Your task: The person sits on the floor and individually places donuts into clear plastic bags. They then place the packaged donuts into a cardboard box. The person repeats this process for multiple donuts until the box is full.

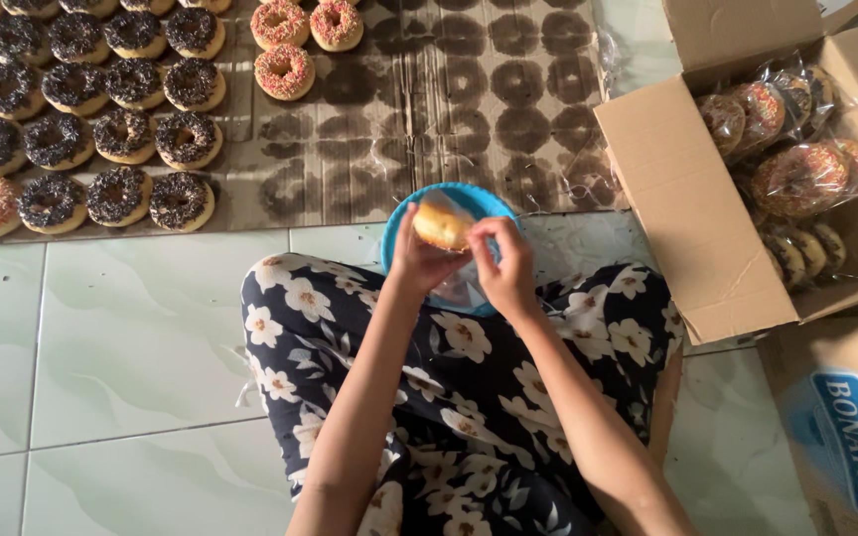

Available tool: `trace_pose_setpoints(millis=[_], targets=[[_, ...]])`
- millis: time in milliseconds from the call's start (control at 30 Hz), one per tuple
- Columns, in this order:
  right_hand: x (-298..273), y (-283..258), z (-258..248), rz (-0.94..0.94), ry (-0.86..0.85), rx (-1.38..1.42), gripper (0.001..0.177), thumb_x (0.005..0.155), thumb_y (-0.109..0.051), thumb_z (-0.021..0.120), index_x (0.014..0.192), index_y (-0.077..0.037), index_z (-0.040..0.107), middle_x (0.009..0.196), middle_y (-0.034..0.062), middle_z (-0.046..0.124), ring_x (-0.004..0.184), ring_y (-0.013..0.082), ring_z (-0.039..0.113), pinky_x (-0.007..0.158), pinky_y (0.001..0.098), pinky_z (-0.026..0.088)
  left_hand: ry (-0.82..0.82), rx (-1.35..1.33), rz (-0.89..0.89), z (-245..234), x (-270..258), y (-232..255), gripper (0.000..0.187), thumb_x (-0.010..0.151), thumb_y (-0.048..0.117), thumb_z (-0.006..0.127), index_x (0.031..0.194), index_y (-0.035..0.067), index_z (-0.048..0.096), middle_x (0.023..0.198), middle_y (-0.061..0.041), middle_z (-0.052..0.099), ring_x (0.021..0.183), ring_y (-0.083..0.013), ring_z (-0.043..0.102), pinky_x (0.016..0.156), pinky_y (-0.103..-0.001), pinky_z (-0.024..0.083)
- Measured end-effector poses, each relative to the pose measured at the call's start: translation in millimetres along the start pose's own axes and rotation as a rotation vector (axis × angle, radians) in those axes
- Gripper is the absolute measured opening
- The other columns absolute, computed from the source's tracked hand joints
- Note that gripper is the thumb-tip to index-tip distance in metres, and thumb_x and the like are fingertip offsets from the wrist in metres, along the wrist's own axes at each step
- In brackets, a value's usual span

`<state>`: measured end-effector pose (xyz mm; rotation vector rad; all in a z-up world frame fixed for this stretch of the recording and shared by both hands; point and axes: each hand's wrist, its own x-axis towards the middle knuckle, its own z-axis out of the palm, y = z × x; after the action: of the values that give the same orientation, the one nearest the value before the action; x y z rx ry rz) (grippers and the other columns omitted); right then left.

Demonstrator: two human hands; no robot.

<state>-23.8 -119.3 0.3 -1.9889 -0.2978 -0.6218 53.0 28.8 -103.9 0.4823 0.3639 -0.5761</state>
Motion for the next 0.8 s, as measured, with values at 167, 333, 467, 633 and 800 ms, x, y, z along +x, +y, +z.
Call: trace_pose_setpoints(millis=[167, 333, 467, 633, 800], targets=[[-4, 44, -5, 0.45, 0.124, 0.336, 0.005, 0.103, -0.01, 0.065, 0.102, -0.007, 0.062, 0.094, 0.0033, 0.066, 0.084, 0.0109, 0.06, 0.077, 0.0238, 0.051, 0.074, 0.275, 0.431, -14, 0, -29, 0.036, 0.105, 0.039, 0.067, 0.117, 0.005, 0.065, 0.101, -0.005, 0.067, 0.092, -0.0174, 0.063, 0.077, -0.033, 0.051], [-4, 64, -14, 0.431, 0.3, 0.539, 0.016, 0.098, 0.002, 0.065, 0.103, -0.01, 0.055, 0.095, 0.0018, 0.062, 0.085, 0.0084, 0.058, 0.078, 0.0231, 0.05, -0.029, 0.247, 0.299, -5, -11, -27, 0.024, 0.106, 0.029, 0.061, 0.11, 0.005, 0.067, 0.101, -0.002, 0.069, 0.089, -0.012, 0.065, 0.077, -0.028, 0.052], [-3, 66, -18, 0.318, 0.187, 0.359, 0.015, 0.099, 0.009, 0.057, 0.094, -0.005, 0.061, 0.1, 0.002, 0.066, 0.092, 0.0077, 0.063, 0.084, 0.0236, 0.053, -0.102, 0.239, 0.259, 12, -17, -10, 0.02, 0.105, 0.023, 0.062, 0.112, 0.005, 0.066, 0.102, -0.001, 0.068, 0.092, -0.0109, 0.065, 0.08, -0.027, 0.054], [-7, 79, -20, 0.4, 0.136, 0.44, 0.022, 0.099, 0.01, 0.051, 0.099, -0.003, 0.069, 0.094, -0.002, 0.065, 0.079, 0.0034, 0.055, 0.073, 0.02, 0.046, -0.181, 0.392, 0.262, 21, -17, -1, 0.018, 0.101, 0.018, 0.061, 0.111, 0.004, 0.066, 0.097, -0.003, 0.069, 0.086, -0.0121, 0.066, 0.075, -0.029, 0.055], [-10, 88, -15, 0.489, 0.147, 0.614, 0.016, 0.106, 0.003, 0.056, 0.105, -0.004, 0.07, 0.085, -0.0047, 0.057, 0.073, 0.0014, 0.049, 0.066, 0.0183, 0.04, -0.167, 0.495, 0.393, 16, -7, -2, 0.015, 0.102, 0.015, 0.067, 0.108, 0.001, 0.066, 0.095, -0.003, 0.069, 0.086, -0.0102, 0.064, 0.077, -0.026, 0.053]])
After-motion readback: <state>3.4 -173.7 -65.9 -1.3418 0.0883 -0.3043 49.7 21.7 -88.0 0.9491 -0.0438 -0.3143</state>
